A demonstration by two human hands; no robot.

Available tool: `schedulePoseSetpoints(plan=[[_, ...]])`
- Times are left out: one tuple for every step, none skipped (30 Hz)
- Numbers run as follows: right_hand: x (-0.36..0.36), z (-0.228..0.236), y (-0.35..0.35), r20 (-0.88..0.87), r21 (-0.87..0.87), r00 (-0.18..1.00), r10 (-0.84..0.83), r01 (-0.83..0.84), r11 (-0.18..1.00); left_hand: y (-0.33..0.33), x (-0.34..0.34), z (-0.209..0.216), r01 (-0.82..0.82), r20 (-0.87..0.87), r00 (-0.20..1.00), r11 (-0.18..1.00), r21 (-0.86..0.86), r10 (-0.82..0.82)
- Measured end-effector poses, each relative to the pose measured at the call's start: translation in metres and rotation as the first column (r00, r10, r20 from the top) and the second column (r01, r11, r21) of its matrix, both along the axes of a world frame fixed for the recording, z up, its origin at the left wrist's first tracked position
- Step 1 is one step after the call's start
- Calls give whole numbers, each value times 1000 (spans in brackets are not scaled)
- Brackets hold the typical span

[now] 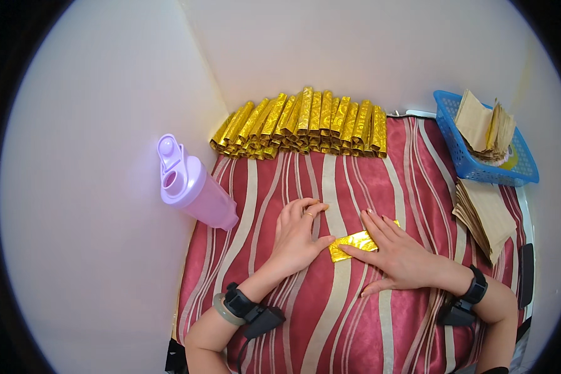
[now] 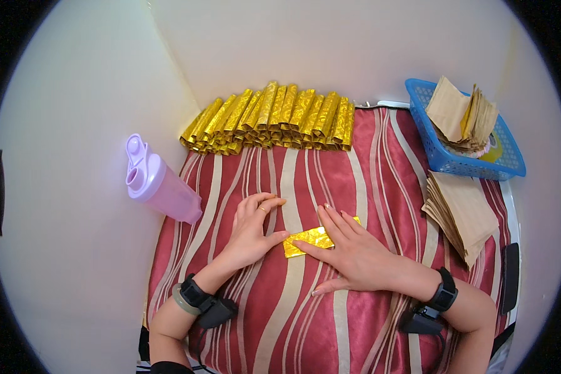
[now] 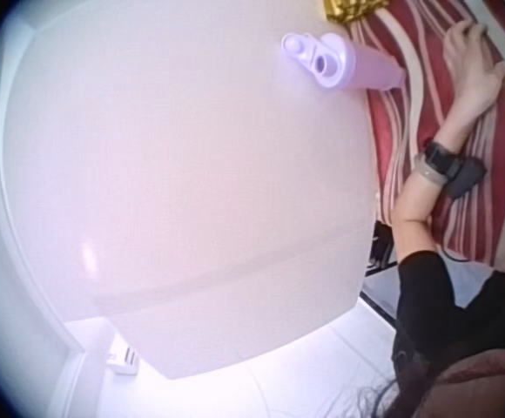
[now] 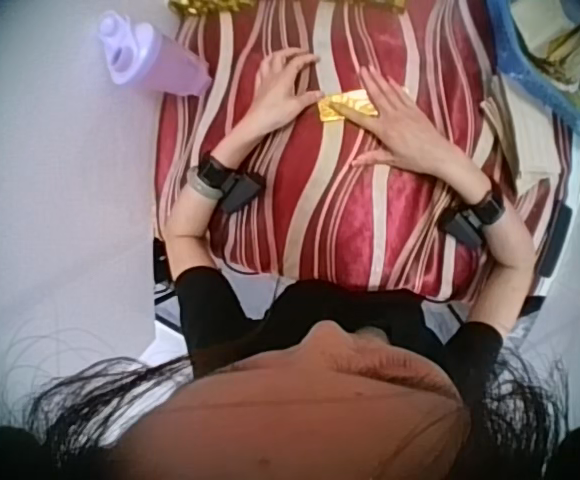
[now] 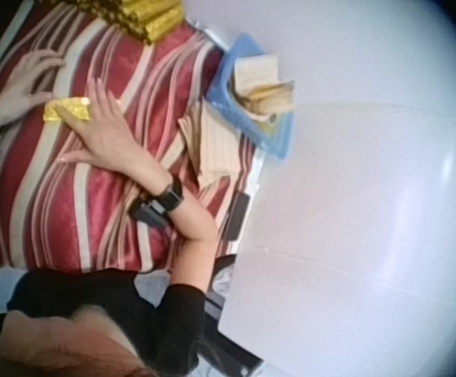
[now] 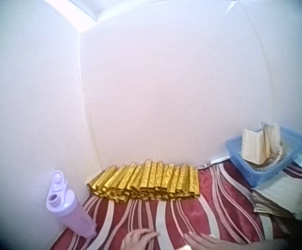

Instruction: Fold gold foil paper into long strips and then fold it around square sheets of paper.

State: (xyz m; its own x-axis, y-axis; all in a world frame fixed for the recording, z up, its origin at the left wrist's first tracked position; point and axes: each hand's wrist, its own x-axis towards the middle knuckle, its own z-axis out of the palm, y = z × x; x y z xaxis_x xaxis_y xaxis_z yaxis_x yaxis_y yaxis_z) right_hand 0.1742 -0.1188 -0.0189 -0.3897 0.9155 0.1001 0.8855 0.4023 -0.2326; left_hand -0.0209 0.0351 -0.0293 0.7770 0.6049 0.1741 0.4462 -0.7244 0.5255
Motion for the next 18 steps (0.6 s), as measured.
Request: schedulePoseSetpoints(plan=[[0, 0, 0, 0, -1, 1000, 1, -1, 1000, 1, 0, -1, 5, 3, 1000, 1000, 4, -5], [0, 0, 0, 1, 0, 1000, 1, -1, 1000, 1, 0, -1, 5, 4, 1000, 1000, 4, -5], [0, 0, 0, 7, -1, 1000, 2, -2, 1000, 1, -1, -1, 12, 8, 1000, 1000, 3, -12], [0, 0, 0, 13, -1, 1000, 3, -3, 1000, 2, -1, -2, 20, 11, 1000, 1000, 2, -20], [0, 0, 0, 13, 0, 1000, 5, -5, 1000, 3, -2, -4, 18, 12, 1000, 1000, 3, -18], [0, 1, 0, 18, -1, 1000, 4, -4, 1000, 4, -2, -7, 19, 20, 1000, 1000, 7, -20], [-1, 1, 0, 22, -3, 1000, 3, -3, 1000, 5, -3, -9, 21, 29, 999, 1000, 11, -22], [-1, 1, 0, 22, -3, 1000, 3, -3, 1000, 5, -2, -9, 21, 29, 999, 1000, 10, -22], [-1, 1, 0, 22, -4, 1000, 0, 0, 1000, 4, -1, -9, 14, 32, 999, 1000, 22, -15], [0, 2, 0, 21, -5, 1000, -2, 2, 1000, 4, 0, -9, 6, 36, 999, 999, 34, -8], [0, 2, -1, 19, -7, 1000, -3, 3, 1000, 1, 1, -6, 7, 34, 999, 999, 32, -8], [0, 2, -1, 15, -11, 1000, -4, 4, 1000, -2, 2, -1, 1, 26, 1000, 999, 35, -2], [0, 2, -1, 11, -14, 1000, -4, 5, 1000, -3, 2, 1, -4, 18, 1000, 999, 37, 3], [0, 2, -1, 11, -17, 1000, -3, 3, 1000, -3, 2, 1, -5, 18, 1000, 999, 35, 5], [-1, 2, -1, 34, -4, 999, 1, 0, 1000, -3, 2, 0, -2, 15, 1000, 998, 66, 1], [-1, 2, -1, 57, 7, 998, 4, -5, 1000, -3, 1, -1, 1, 12, 1000, 995, 96, -2], [-2, 2, -1, 59, 5, 998, 3, -4, 1000, -3, 1, -1, 2, 14, 1000, 996, 93, -3], [-3, 2, -1, 32, -1, 999, -23, 23, 1000, -3, 1, 0, 20, 17, 1000, 996, 88, -21]])
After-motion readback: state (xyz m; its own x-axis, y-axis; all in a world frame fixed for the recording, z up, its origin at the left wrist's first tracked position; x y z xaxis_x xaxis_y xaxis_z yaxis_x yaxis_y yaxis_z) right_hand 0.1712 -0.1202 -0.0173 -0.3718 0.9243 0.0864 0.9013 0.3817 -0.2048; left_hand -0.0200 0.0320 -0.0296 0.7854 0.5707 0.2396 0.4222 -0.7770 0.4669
